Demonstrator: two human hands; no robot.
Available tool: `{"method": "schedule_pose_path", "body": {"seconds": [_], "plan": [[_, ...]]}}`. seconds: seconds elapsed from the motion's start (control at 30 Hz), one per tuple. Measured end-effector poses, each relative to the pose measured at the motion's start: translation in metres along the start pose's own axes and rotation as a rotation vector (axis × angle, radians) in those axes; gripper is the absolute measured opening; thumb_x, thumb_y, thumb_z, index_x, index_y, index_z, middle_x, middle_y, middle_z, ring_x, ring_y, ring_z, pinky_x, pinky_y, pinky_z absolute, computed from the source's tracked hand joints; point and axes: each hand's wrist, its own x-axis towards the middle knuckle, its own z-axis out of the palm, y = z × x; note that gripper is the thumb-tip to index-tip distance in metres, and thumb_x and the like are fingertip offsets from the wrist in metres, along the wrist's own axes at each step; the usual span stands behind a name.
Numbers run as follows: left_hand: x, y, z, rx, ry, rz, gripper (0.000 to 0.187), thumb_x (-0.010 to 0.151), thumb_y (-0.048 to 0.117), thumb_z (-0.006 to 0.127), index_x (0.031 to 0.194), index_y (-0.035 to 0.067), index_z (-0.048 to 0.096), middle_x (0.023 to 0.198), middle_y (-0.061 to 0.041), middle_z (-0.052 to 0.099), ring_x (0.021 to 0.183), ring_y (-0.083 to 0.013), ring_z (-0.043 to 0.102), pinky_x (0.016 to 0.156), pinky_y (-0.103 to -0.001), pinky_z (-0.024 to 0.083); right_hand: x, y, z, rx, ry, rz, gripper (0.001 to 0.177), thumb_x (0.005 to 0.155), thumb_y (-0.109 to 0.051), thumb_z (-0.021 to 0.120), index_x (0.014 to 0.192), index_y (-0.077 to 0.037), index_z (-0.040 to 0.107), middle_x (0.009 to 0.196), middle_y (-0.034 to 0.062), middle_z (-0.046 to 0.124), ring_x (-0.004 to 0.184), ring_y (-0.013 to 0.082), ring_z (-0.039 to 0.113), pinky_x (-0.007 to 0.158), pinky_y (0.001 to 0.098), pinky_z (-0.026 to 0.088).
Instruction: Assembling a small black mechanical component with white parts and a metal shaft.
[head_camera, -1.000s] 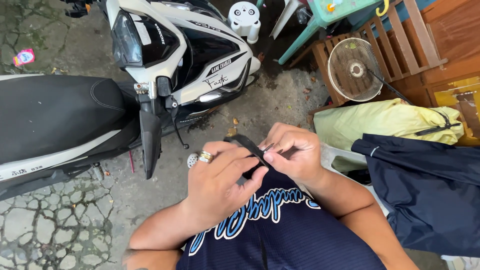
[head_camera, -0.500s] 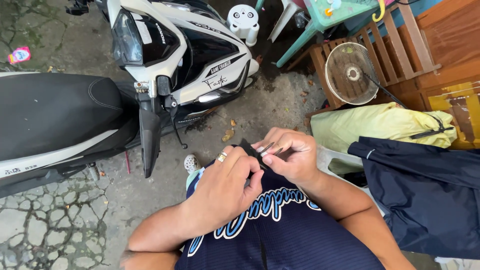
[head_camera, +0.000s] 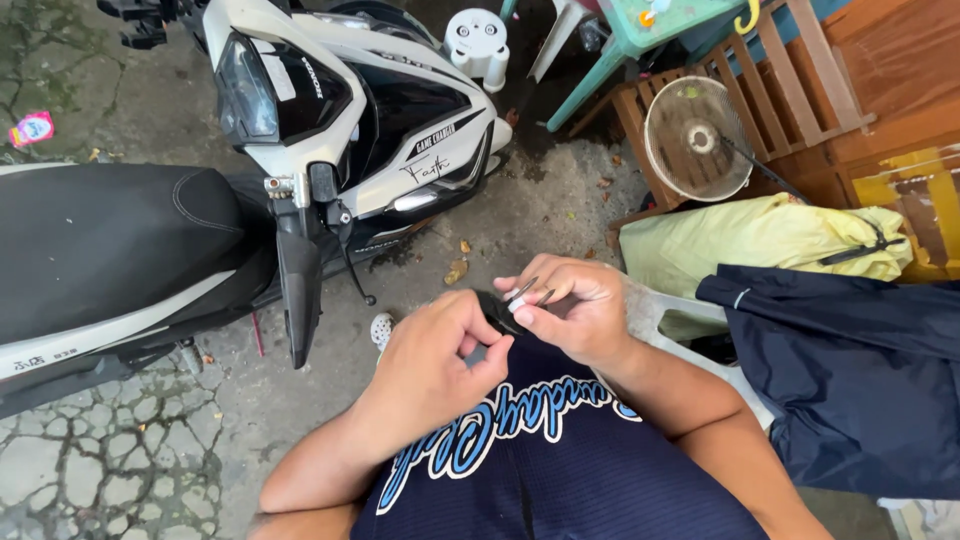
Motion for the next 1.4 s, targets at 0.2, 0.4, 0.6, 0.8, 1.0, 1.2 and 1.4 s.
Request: {"method": "schedule_pose_path", "body": {"seconds": [0.2,0.4,0.6,0.8,1.0,1.2,1.4], "plan": [[0.023,-0.001,-0.009,-0.257,0.109,0.014,0.046,0.072,0.014,0.082,0.104,0.004,0.05,0.1,-0.009,0.053,0.084,-0.0187,0.056,0.07,-0.029,0.049,-0.002,0.008,-0.001,0.075,0.016,0.02,0.014,0.09,0.003,0.076,0.084,0.0,0.064,0.089,0.0095,0.069,0.091,0.0225,0.069,0.102,0.0538,0.062],[0.022,-0.035,0.006,-0.462,-0.052,0.082,0.051,0.079,0.006,0.08,0.125,0.004,0.059,0.113,-0.007,0.068,0.107,-0.0187,0.069,0.097,-0.032,0.054,-0.002,0.008,-0.006,0.041,0.032,0.033,0.016,0.087,0.005,0.078,0.085,-0.002,0.065,0.093,0.0107,0.071,0.089,0.0217,0.068,0.081,0.0349,0.056],[0.018,-0.028,0.01,-0.453,-0.046,0.013,0.051,0.079,0.011,0.079,0.122,0.006,0.053,0.107,-0.008,0.064,0.099,-0.02,0.066,0.088,-0.032,0.054,0.004,0.005,-0.009,-0.017,-0.009,0.013,0.013,0.088,-0.002,0.079,0.085,-0.002,0.067,0.094,0.0116,0.073,0.089,0.0213,0.067,0.08,0.0327,0.054],[0.02,-0.036,0.01,-0.296,-0.002,0.057,0.052,0.069,0.017,0.079,0.113,0.009,0.052,0.09,-0.006,0.055,0.08,-0.0189,0.058,0.074,-0.031,0.051,0.0,0.033,-0.004,0.032,-0.062,-0.031,0.021,0.092,-0.004,0.079,0.08,-0.005,0.061,0.091,0.0103,0.073,0.096,0.0223,0.069,0.086,0.0358,0.056],[0.013,-0.059,0.012,-0.393,-0.068,0.174,0.047,0.07,0.017,0.076,0.11,0.009,0.055,0.088,-0.005,0.052,0.078,-0.0203,0.054,0.073,-0.032,0.049,-0.01,0.042,0.021,0.246,-0.11,0.126,0.023,0.092,-0.005,0.076,0.079,-0.005,0.057,0.092,0.0106,0.069,0.094,0.0243,0.067,0.085,0.038,0.055],[-0.005,-0.008,-0.014,0.2,0.209,0.177,0.054,0.063,0.038,0.089,0.099,0.009,0.06,0.093,-0.01,0.054,0.081,-0.0293,0.061,0.064,-0.039,0.05,-0.028,0.047,0.013,0.178,-0.035,0.053,0.024,0.094,-0.006,0.077,0.081,-0.005,0.057,0.086,0.0082,0.069,0.088,0.0242,0.066,0.081,0.0386,0.055],[-0.018,-0.002,-0.017,0.456,0.325,0.239,0.058,0.065,0.048,0.091,0.093,0.008,0.059,0.089,-0.008,0.052,0.078,-0.0281,0.061,0.06,-0.039,0.048,-0.033,0.044,0.015,0.196,-0.031,0.067,0.018,0.094,-0.008,0.077,0.085,-0.005,0.061,0.088,0.0089,0.068,0.09,0.0249,0.067,0.081,0.0385,0.057]]}}
